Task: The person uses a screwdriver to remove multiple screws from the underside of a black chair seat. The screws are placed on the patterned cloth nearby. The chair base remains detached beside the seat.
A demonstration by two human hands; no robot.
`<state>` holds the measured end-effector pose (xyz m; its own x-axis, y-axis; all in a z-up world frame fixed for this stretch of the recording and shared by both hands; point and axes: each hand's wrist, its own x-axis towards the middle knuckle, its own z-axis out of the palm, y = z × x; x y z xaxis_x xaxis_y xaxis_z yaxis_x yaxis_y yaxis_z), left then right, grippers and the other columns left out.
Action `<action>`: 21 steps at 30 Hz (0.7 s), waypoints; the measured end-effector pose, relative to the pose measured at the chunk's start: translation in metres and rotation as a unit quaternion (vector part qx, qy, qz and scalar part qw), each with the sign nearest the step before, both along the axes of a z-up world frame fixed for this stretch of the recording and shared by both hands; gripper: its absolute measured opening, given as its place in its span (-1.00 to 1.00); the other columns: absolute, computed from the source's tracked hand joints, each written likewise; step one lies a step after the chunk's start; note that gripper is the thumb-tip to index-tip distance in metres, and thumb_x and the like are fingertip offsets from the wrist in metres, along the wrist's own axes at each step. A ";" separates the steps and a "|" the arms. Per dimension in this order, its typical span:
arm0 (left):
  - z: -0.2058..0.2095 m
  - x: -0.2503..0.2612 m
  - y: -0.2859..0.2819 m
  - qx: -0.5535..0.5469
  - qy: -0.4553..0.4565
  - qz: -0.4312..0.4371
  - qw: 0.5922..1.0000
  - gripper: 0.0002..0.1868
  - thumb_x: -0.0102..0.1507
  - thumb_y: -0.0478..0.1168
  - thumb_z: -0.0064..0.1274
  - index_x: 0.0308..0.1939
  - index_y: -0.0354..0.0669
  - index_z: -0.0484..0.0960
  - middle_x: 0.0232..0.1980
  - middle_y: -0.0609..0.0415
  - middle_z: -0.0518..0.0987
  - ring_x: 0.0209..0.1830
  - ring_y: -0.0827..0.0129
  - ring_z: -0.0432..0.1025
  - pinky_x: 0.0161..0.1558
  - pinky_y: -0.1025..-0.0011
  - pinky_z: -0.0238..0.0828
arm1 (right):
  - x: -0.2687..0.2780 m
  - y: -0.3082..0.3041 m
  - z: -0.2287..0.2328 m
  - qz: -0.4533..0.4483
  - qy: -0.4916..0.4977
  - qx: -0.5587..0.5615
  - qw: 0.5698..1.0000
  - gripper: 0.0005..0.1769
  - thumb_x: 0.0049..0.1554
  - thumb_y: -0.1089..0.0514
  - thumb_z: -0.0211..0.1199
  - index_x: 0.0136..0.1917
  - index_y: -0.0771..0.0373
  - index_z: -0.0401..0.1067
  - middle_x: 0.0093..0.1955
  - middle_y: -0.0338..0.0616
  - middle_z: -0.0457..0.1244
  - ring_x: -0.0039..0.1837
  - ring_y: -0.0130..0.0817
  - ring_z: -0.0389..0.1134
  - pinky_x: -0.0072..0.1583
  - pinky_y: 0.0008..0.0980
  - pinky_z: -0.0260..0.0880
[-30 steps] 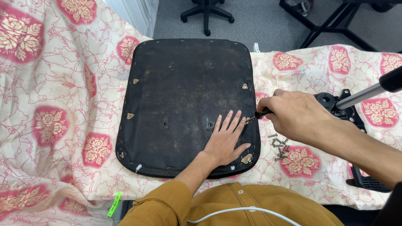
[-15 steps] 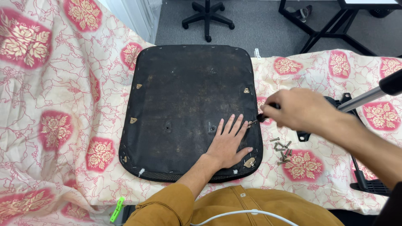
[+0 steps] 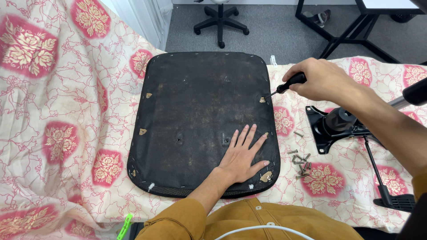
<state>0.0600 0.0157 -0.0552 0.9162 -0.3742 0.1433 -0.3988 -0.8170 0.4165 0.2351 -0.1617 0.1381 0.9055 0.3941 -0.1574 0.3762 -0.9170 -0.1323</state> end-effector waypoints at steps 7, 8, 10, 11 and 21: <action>0.001 0.001 0.000 0.005 0.006 -0.001 1.000 -0.13 0.33 0.29 -0.12 0.59 -0.06 0.10 0.64 -0.34 -0.10 0.67 -0.16 -0.27 0.54 -0.12 -0.42 | 0.006 0.009 0.000 0.001 0.010 -0.023 1.000 -0.64 0.09 0.09 0.38 0.18 -0.08 0.63 -0.10 -0.08 0.49 -0.08 -0.18 0.52 0.04 -0.19 0.45; 0.001 0.001 0.000 0.003 0.006 -0.001 1.000 -0.13 0.33 0.29 -0.13 0.59 -0.05 0.09 0.64 -0.34 -0.10 0.66 -0.16 -0.27 0.54 -0.12 -0.42 | 0.008 0.010 0.001 0.007 0.010 -0.027 1.000 -0.64 0.10 0.09 0.38 0.19 -0.07 0.63 -0.10 -0.07 0.49 -0.08 -0.18 0.52 0.03 -0.19 0.45; 0.001 0.001 0.000 0.004 0.005 -0.002 1.000 -0.13 0.34 0.30 -0.14 0.60 -0.05 0.08 0.64 -0.33 -0.10 0.66 -0.15 -0.27 0.55 -0.12 -0.42 | 0.009 0.012 0.002 0.010 0.010 -0.029 0.999 -0.64 0.10 0.09 0.38 0.19 -0.05 0.63 -0.10 -0.06 0.49 -0.08 -0.18 0.52 0.03 -0.19 0.45; 0.000 0.001 0.000 0.007 0.004 -0.002 1.000 -0.13 0.34 0.30 -0.15 0.60 -0.05 0.08 0.64 -0.33 -0.10 0.67 -0.15 -0.27 0.55 -0.11 -0.42 | 0.009 0.012 0.002 0.008 0.010 -0.027 1.000 -0.64 0.09 0.09 0.38 0.18 -0.05 0.63 -0.09 -0.06 0.48 -0.07 -0.18 0.52 0.03 -0.19 0.45; -0.002 0.002 0.001 0.010 -0.002 -0.002 1.000 -0.13 0.35 0.31 -0.16 0.60 -0.06 0.07 0.65 -0.33 -0.10 0.67 -0.15 -0.26 0.55 -0.12 -0.41 | 0.011 0.015 0.001 0.024 0.000 -0.026 0.999 -0.65 0.09 0.10 0.38 0.17 0.01 0.63 -0.11 -0.03 0.48 -0.11 -0.15 0.52 0.04 -0.17 0.47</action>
